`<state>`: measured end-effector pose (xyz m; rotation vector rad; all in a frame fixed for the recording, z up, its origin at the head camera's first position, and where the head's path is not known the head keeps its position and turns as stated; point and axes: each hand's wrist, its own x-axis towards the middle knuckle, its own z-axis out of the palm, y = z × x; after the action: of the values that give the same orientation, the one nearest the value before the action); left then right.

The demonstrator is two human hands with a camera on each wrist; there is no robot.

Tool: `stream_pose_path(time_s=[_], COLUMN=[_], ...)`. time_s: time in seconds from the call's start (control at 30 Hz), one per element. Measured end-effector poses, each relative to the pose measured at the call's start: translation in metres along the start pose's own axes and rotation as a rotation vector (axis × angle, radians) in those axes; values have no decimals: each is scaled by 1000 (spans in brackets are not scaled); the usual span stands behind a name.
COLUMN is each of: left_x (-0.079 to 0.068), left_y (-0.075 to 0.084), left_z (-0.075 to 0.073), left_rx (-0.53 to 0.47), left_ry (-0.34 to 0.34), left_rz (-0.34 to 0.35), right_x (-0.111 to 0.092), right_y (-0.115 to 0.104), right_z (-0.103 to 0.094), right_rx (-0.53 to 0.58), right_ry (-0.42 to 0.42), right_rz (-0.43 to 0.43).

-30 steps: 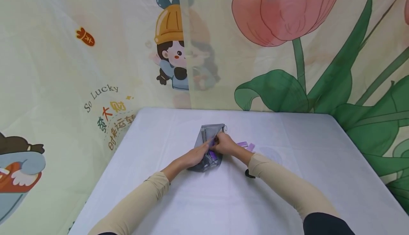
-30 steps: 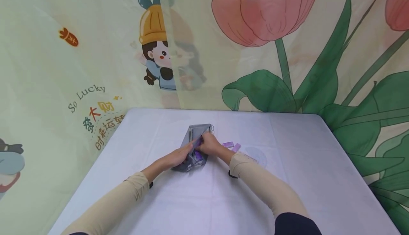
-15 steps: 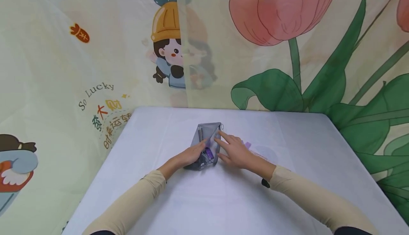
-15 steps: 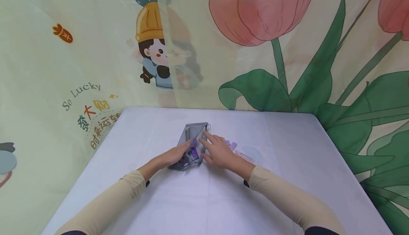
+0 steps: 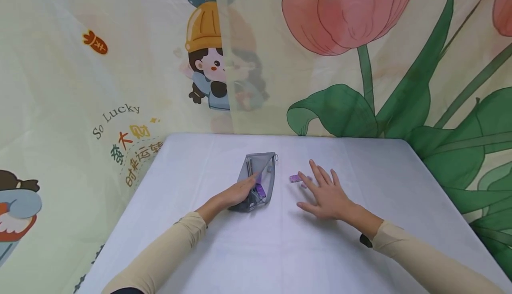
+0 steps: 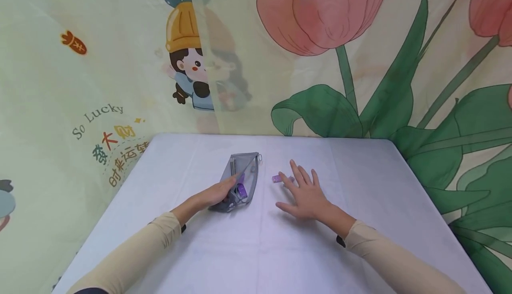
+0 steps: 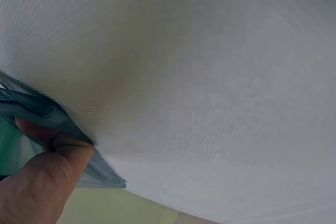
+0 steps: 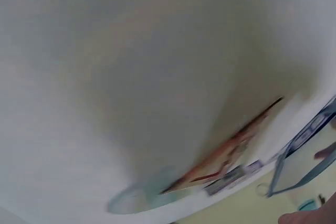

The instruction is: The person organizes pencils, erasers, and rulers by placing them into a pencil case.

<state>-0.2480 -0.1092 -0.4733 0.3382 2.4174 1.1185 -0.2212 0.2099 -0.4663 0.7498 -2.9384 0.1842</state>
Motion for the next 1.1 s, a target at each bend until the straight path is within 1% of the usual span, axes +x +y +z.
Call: stream_pose_path(time_s=[0.17, 0.27, 0.37, 0.6, 0.7, 0.93, 1.1], left_x=[3, 5, 5, 3, 3, 4, 4], left_y=[0, 1, 1, -2, -2, -3, -2], left_z=[-2, -4, -4, -1, 0, 0, 0], left_rx=[29, 20, 3, -17, -10, -8, -17], left_ry=[2, 6, 9, 1, 0, 0, 0], left_rz=[31, 44, 39, 37, 37, 34, 31], right_x=[-10, -15, -17, -21, -22, -23, -21], right_y=[30, 45, 56, 71, 75, 87, 98], right_z=[2, 3, 3, 4, 4, 2, 4], right_rx=[1, -2, 6, 6, 5, 44, 81], right_ry=[3, 0, -6, -23, -32, -68, -84], right_rz=[85, 124, 150, 204, 218, 252, 276])
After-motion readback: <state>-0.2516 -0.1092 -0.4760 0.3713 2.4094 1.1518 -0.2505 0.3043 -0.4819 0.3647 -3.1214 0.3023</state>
